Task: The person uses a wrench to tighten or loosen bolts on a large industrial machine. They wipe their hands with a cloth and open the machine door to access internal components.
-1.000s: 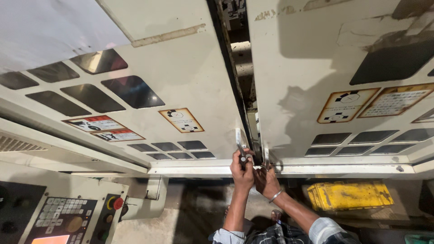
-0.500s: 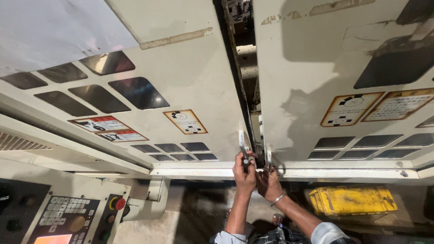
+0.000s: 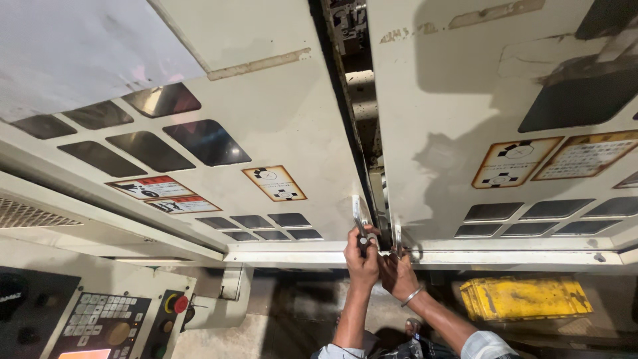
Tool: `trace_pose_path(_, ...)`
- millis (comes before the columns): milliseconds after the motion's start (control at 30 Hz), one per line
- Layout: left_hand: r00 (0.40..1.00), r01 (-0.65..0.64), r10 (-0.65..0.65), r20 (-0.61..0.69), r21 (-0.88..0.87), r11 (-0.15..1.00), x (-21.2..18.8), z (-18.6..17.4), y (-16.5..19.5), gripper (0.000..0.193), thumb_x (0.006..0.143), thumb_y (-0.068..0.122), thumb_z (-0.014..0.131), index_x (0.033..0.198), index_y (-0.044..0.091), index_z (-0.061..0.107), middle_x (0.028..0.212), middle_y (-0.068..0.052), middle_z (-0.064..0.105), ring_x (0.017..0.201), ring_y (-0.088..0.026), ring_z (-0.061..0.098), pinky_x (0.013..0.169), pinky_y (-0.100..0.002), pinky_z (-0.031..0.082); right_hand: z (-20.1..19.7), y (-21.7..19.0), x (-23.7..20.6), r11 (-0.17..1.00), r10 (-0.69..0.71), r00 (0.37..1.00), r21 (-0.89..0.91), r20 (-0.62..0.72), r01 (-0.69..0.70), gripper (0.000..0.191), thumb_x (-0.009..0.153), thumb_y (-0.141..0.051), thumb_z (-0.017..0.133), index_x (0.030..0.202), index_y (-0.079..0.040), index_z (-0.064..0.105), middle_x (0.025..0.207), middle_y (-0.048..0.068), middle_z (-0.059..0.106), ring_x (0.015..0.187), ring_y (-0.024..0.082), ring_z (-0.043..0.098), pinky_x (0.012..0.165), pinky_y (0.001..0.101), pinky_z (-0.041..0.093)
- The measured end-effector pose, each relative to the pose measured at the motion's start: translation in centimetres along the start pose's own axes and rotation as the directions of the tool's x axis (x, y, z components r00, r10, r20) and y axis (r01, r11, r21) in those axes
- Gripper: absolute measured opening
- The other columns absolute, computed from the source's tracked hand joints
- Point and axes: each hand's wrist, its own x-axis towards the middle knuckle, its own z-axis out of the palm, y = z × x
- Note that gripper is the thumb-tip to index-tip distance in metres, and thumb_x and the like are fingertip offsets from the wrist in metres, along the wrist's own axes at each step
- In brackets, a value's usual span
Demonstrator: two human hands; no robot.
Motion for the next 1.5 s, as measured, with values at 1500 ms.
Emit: trace_pose_path(1500, 0.999, -0.039, 0.038, -0.004, -0.056, 0.998, -0.4, -0.4, -2.4, 0.031, 0.093, -0.007, 0.053, 0.123, 0.001, 0.057, 0.104, -0.009, 0.072, 0.079, -0.008, 0.060, 0.069, -0.024, 0.050, 0.3, -0.2, 0.3, 0.999, -0.020, 1.000, -0.035, -0.021, 0.019, 0.049, 0.077, -0.005, 0.067, 0.126, -0.007, 0.067, 0.072, 0.004, 0.061, 0.079, 0.025, 0.063, 0.091, 0.0503, 0.044)
